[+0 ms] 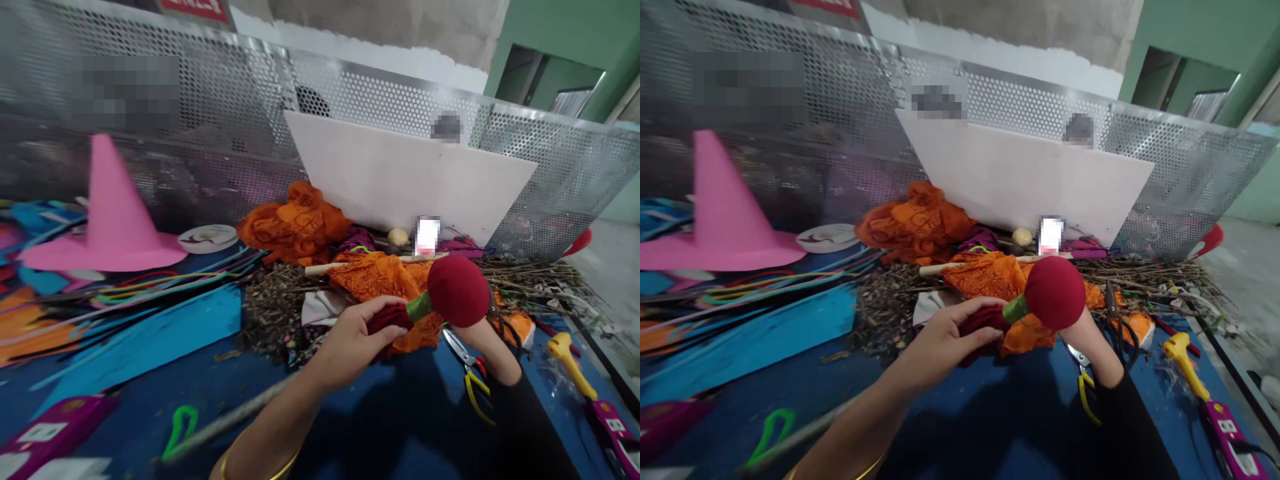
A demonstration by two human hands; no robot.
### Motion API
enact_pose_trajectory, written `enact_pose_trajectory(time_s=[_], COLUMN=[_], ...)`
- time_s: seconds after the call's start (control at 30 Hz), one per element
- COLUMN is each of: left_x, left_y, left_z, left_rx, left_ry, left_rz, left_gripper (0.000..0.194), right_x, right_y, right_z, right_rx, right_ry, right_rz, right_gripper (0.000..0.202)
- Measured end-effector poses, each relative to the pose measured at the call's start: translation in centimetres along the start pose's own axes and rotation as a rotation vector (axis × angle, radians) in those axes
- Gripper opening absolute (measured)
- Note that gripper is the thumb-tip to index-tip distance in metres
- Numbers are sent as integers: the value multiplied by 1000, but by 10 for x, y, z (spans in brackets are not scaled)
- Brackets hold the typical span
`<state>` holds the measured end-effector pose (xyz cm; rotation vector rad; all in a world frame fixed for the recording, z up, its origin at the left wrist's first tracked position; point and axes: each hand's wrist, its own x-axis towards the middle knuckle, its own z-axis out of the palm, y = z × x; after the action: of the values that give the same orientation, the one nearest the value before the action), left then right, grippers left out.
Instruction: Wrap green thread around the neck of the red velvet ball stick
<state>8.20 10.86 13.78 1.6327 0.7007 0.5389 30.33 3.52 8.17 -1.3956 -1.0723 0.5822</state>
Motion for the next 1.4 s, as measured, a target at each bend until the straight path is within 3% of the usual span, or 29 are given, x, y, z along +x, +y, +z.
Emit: enact_pose_trajectory(time_s=[0.1, 0.2, 0.27, 0.37, 0.47, 0.67, 0.8, 0.87, 1.0, 1.13, 1.4], left_x=[4, 9, 12, 15, 16, 17, 18, 18, 20, 22, 17], left_y=[-4, -9, -12, -15, -14, -16, -18, -18, -24, -33, -36], left_z=[-4, -8, -9, -8, -7, -1, 6, 9, 14, 20, 28], left_rx=[-18, -56, -71, -63, -56, -79, -111, -132, -140, -8, 314], left_ry=[29, 35, 35, 36, 23, -3, -54, -82, -100, -45, 83], left_rz=[24, 51, 49, 54, 80, 103, 91, 93, 132, 170, 189], left_gripper=[35, 37, 38, 39, 39, 35, 33, 33, 37, 34, 31], right_x=[-16, -27, -34, -45, -55, -62, -59, -57, -57, -60, -66], right_y=[-7, -17, -26, -39, -45, -39, -31, -26, -30, -47, -53], right_z=[28, 45, 47, 43, 42, 51, 53, 53, 54, 55, 59], right_rx=[167, 137, -65, -279, -232, -93, 227, 371, 426, 406, 431], right_ry=[-216, -318, -286, -101, -23, 61, -134, -171, -43, 78, 175], right_rz=[114, 71, -5, -216, -410, -546, -483, -420, -191, 13, 55], right_gripper=[31, 20, 15, 24, 18, 19, 26, 30, 31, 34, 34])
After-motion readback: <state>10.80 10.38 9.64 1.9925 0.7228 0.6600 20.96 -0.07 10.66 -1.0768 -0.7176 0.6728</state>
